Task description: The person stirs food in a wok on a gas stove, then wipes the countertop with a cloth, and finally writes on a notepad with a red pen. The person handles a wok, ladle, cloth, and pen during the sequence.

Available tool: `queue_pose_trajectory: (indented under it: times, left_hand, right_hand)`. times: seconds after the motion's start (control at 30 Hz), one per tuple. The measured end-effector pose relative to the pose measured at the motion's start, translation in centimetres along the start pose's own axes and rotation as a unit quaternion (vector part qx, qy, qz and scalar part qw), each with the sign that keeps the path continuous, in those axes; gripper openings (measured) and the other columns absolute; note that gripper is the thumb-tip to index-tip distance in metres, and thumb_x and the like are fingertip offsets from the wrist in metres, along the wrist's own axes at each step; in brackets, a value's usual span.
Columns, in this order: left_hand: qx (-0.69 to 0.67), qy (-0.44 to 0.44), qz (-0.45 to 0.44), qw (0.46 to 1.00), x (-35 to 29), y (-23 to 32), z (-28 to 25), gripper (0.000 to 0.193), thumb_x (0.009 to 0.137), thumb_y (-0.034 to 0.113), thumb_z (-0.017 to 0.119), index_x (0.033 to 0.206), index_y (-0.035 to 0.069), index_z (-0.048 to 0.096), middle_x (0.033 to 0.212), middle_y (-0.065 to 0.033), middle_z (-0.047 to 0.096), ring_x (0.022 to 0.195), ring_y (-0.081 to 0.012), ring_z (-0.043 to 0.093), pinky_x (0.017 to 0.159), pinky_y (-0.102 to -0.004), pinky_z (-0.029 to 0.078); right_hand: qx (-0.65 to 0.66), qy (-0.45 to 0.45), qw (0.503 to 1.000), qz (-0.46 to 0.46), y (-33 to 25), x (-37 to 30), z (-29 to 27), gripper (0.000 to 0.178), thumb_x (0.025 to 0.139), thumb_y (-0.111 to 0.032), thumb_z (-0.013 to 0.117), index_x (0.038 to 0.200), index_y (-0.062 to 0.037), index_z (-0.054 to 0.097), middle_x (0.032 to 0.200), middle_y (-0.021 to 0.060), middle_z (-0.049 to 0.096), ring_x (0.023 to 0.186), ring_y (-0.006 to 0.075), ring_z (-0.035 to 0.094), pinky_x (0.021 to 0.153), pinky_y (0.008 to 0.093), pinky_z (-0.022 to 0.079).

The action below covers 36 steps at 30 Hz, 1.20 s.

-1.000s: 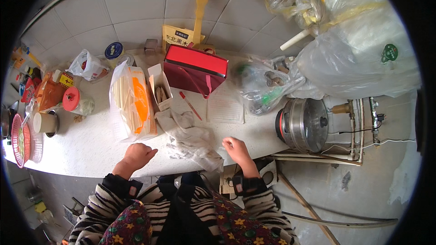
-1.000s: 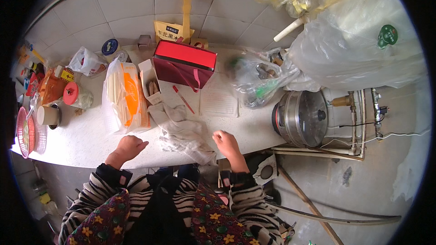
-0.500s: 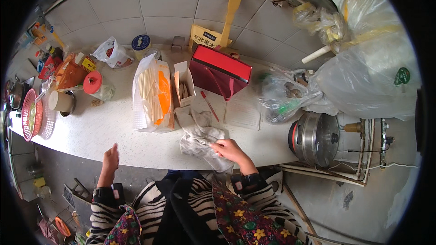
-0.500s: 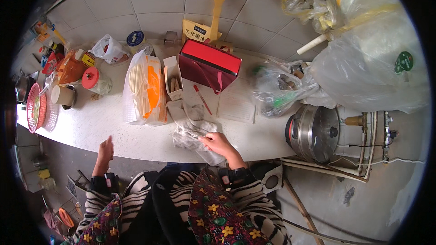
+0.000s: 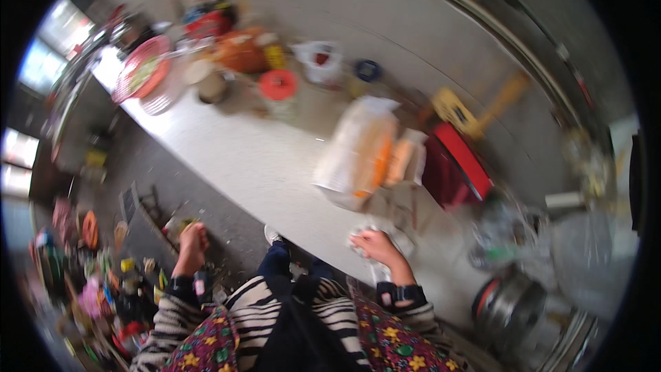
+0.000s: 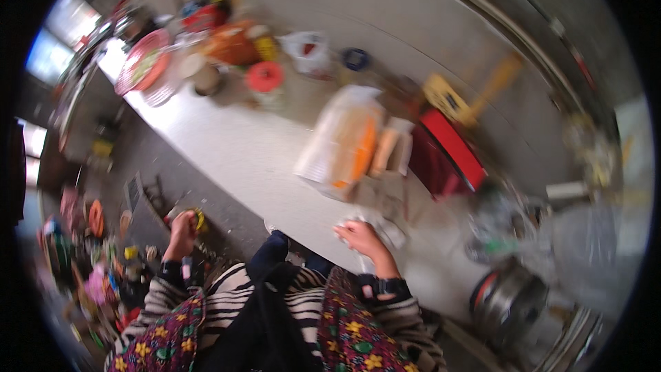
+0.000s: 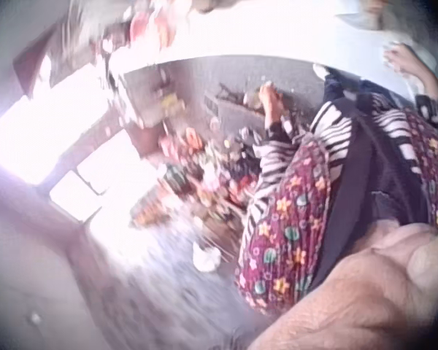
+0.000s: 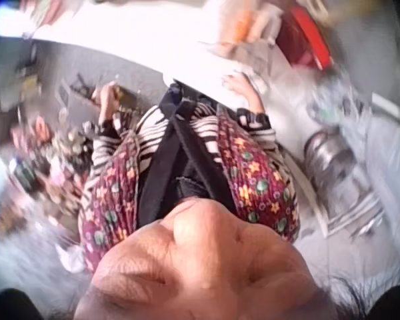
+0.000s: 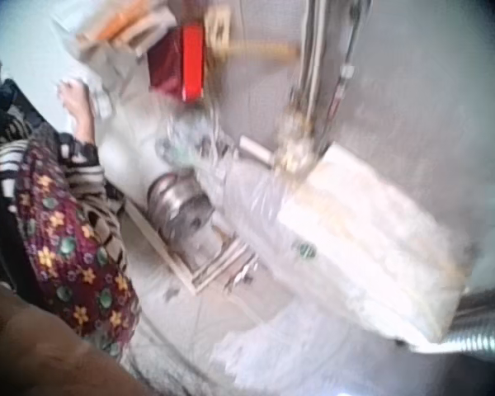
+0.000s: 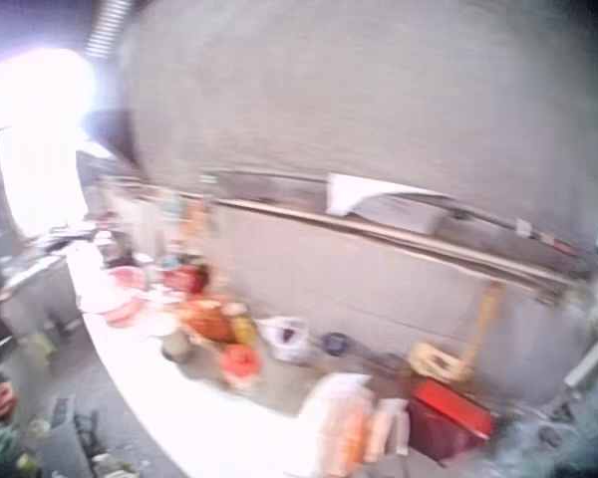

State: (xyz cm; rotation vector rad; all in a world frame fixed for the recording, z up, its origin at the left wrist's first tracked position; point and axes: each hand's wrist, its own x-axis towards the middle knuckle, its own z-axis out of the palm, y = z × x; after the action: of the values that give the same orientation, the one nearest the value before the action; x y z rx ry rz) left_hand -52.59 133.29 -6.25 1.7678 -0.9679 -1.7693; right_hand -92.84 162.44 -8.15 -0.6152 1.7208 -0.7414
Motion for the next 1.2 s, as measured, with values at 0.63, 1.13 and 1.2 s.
queue_pose_trajectory:
  times: [0.63,1.13,1.2]
  left_hand:
    - [-0.226,0.080,0.059,0.969,10.7,8.5,-26.2,0.022,0.081,-0.003,0.035,0.076,0.012,0.050,0.064,0.0008,0.045,0.049,-0.0096,0.037,0.042,-0.0249,0.027]
    - [-0.400,0.220,0.045,0.888,8.9,1.8,-42.3,0.025,0.084,0.000,0.035,0.074,0.018,0.050,0.061,0.0012,0.046,0.041,-0.0080,0.027,0.038,-0.0248,0.020]
    - [-0.414,0.223,0.060,0.881,9.2,2.3,-43.3,0.024,0.083,0.000,0.035,0.075,0.016,0.049,0.059,0.0014,0.043,0.041,-0.0080,0.027,0.038,-0.0249,0.020]
  right_hand:
    - [-0.045,-0.040,0.996,-0.063,-23.8,13.6,19.3,0.025,0.095,-0.026,0.062,0.088,-0.0025,0.067,0.060,-0.0015,0.057,0.052,0.0057,0.053,0.052,0.0216,0.043]
    - [-0.190,-0.159,0.957,-0.153,-42.7,27.2,34.7,0.026,0.094,-0.027,0.061,0.091,-0.0037,0.070,0.065,-0.0015,0.059,0.055,0.0069,0.054,0.055,0.0249,0.047]
    - [-0.193,-0.178,0.952,-0.161,-44.7,28.9,36.6,0.026,0.094,-0.028,0.061,0.091,-0.0042,0.070,0.065,-0.0022,0.058,0.055,0.0066,0.054,0.055,0.0249,0.047]
